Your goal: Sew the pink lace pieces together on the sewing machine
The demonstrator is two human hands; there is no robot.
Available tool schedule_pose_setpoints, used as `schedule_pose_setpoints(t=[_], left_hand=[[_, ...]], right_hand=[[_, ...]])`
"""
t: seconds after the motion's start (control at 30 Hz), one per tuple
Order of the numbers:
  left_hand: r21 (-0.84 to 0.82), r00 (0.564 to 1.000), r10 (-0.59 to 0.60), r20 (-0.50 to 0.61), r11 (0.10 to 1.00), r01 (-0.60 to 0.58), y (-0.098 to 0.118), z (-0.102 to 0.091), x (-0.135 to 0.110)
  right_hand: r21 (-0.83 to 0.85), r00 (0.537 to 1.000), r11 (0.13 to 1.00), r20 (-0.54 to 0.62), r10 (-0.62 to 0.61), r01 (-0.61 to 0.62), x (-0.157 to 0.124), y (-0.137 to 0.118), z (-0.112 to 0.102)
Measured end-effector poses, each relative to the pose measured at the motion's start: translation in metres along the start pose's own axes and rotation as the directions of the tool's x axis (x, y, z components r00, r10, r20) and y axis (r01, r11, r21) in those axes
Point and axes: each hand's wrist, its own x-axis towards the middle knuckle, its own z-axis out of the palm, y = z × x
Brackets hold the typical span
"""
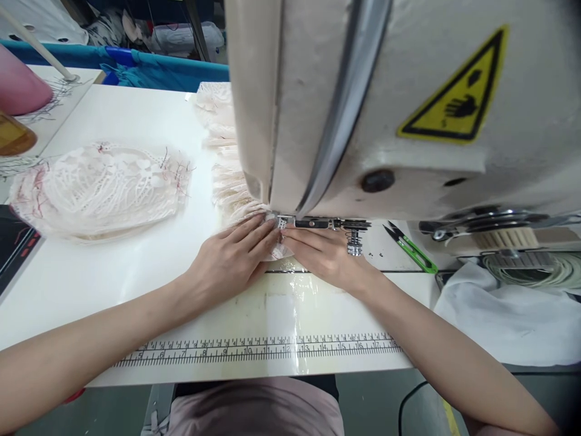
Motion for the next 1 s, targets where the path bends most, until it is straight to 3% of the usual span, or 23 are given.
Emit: schedule_pose_setpoints(t=[0.17,0.33,0.5,0.77,1.0], left_hand=[[0.001,0.999,0.032,0.014,0.999,-0.032,0.000,-0.003,0.004],[-0.018,1.000,0.012,0.018,1.000,-0.012,0.000,-0.003,0.004],[-0.069,1.000,-0.017,0.016,0.997,0.018,-0.001,0.000,0.004],[-0.127,0.998,-0.055,0.019,0.990,0.057,-0.003,0.004,0.006],[-0.059,0.995,0.099,-0.010,0.993,-0.100,-0.002,0.000,0.004]], right_hand=[[0.032,0.998,0.999,-0.055,-0.004,0.006,0.001,0.001,-0.007],[0.115,0.989,0.982,0.019,0.146,-0.147,0.009,-0.004,-0.018],[0.091,0.984,0.980,0.010,0.176,-0.176,0.009,-0.005,-0.013],[-0.007,0.991,0.992,-0.046,0.125,-0.125,0.004,0.001,-0.007],[-0.108,0.991,0.994,-0.129,-0.018,0.004,0.001,0.003,0.000]])
